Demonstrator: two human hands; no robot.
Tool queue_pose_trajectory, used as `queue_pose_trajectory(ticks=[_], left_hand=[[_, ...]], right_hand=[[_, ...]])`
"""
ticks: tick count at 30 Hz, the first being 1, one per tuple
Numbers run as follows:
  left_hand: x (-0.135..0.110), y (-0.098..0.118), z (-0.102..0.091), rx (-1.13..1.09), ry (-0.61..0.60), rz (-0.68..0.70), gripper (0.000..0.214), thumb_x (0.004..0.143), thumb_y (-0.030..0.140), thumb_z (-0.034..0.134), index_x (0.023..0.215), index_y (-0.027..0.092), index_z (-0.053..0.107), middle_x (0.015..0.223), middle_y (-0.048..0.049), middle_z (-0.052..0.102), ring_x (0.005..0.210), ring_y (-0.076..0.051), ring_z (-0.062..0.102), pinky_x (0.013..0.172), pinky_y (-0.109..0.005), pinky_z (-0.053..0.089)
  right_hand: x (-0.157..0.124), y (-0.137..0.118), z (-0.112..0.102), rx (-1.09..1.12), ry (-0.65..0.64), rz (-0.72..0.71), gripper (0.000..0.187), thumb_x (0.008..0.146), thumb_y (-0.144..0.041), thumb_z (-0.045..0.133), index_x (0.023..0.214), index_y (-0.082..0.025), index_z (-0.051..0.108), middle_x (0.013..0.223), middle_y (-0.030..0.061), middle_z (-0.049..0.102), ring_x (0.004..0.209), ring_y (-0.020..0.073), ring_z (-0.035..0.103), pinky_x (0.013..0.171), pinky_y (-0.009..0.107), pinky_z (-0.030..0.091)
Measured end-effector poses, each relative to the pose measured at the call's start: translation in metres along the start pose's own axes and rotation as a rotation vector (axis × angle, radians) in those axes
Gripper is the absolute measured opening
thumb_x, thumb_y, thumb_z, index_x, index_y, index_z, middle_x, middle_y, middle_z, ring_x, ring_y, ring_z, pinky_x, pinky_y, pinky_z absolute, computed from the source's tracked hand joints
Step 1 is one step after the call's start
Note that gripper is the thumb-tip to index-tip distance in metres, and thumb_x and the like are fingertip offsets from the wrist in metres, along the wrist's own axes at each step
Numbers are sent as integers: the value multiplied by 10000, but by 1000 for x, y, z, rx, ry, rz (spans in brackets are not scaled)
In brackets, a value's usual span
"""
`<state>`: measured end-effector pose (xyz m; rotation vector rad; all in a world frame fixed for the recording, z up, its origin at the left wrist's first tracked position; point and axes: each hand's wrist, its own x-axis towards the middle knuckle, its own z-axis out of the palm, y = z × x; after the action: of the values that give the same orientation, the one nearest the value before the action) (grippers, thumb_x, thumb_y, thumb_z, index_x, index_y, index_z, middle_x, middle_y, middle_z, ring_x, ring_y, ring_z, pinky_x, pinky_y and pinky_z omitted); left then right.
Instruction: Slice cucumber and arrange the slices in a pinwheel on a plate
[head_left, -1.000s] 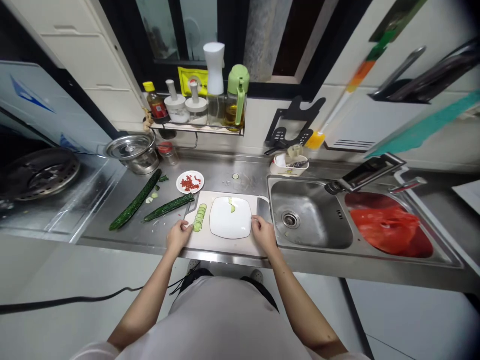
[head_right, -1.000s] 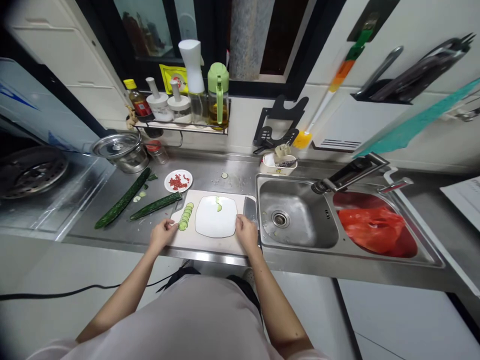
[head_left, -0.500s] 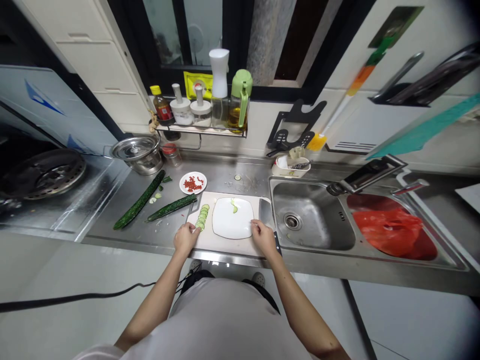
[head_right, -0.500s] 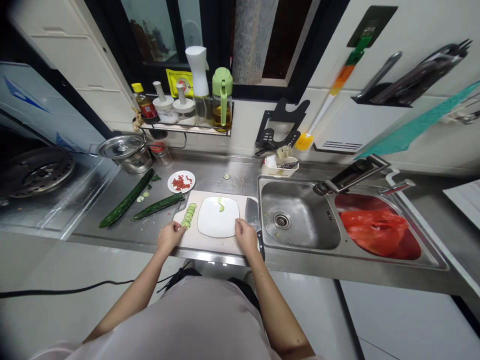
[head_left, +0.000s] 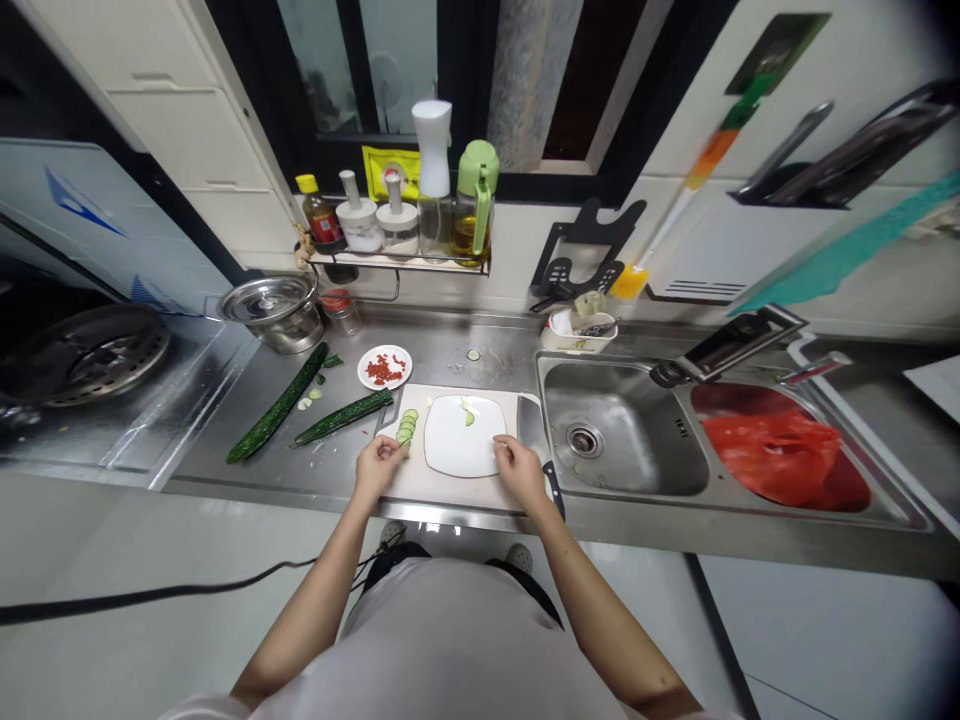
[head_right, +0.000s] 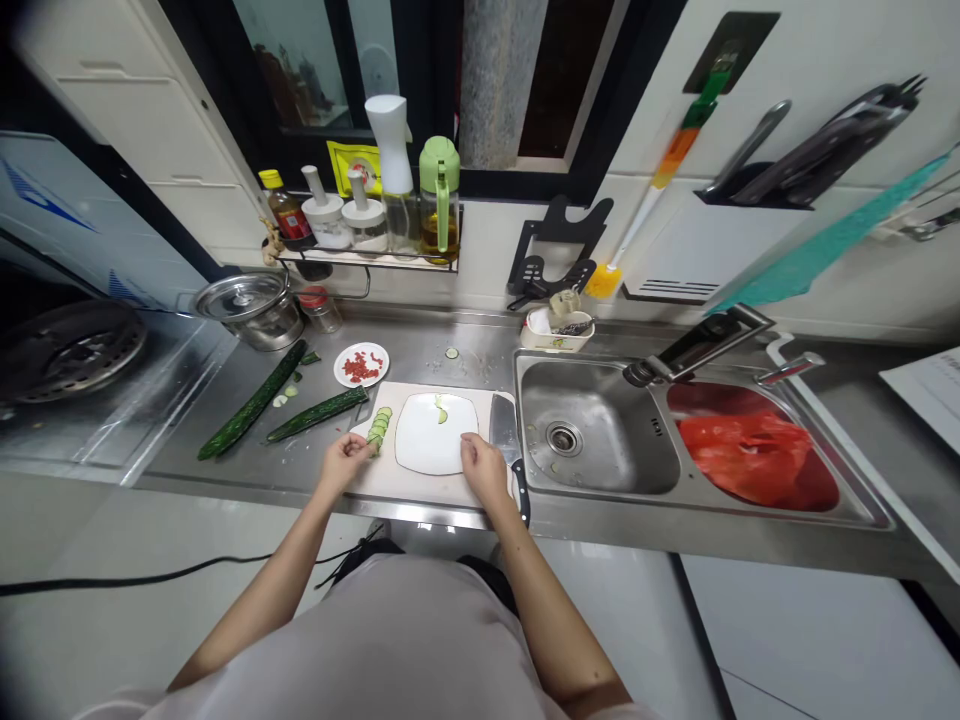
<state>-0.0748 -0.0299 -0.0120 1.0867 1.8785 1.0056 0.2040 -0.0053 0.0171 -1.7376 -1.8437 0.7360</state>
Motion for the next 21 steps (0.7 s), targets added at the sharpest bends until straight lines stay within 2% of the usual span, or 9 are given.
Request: queue_pose_trajectory(ticks=[3, 5, 10, 14, 16, 18, 21], left_hand=[[-1, 19, 2, -234, -86, 53, 402, 597, 507, 737, 703, 178, 533, 581, 51, 494, 539, -80, 444, 549, -204, 344], [-1, 33, 4, -311, -169, 68, 421, 581, 507, 761, 706, 173, 537, 593, 47, 503, 539, -75, 441, 547, -204, 343], [-4, 64, 12, -362, -314, 104, 379, 600, 457, 775, 729, 173, 559, 645, 32, 538, 600, -84, 490, 588, -207, 378], [-5, 76, 22, -358, -322, 95, 397, 578, 473, 781, 721, 178, 557, 674, 18, 556, 641, -99, 523, 602, -211, 407], [-5, 78, 27, -374, -309, 34, 428, 581, 500, 777, 754, 176, 557, 668, 18, 560, 602, -86, 508, 540, -189, 375], [-6, 79, 31, -426, -331, -85, 466, 617, 550, 748, 816, 174, 556, 692, 10, 588, 541, -63, 478, 457, -164, 299], [-5, 79, 36, -587, -457, -300, 498, 699, 625, 663, 894, 182, 546, 746, -9, 629, 490, -44, 468, 397, -141, 224]], right_hand=[[7, -15, 3, 77, -6, -44, 371, 873, -384, 420, 1025, -176, 688, 665, 20, 628, 645, 167, 570, 656, 252, 407], [13, -27, 7, 152, -31, -73, 347, 859, -392, 460, 1035, -186, 676, 689, 8, 620, 648, 154, 557, 657, 249, 418], [28, -53, 21, 379, -113, -205, 288, 819, -358, 558, 1047, -210, 654, 945, 35, 660, 785, 145, 575, 764, 273, 454], [33, -64, 25, 443, -152, -251, 172, 836, -327, 538, 855, -196, 648, 886, 35, 658, 855, 161, 576, 734, 267, 445], [34, -67, 23, 450, -138, -239, 168, 842, -321, 527, 801, -193, 628, 828, 23, 648, 830, 157, 572, 727, 264, 440], [36, -67, 20, 454, -120, -230, 167, 842, -320, 522, 794, -194, 620, 809, 14, 643, 815, 151, 569, 727, 260, 436], [39, -65, 14, 438, -122, -238, 168, 844, -315, 516, 785, -195, 619, 814, 13, 646, 824, 150, 569, 730, 257, 429]])
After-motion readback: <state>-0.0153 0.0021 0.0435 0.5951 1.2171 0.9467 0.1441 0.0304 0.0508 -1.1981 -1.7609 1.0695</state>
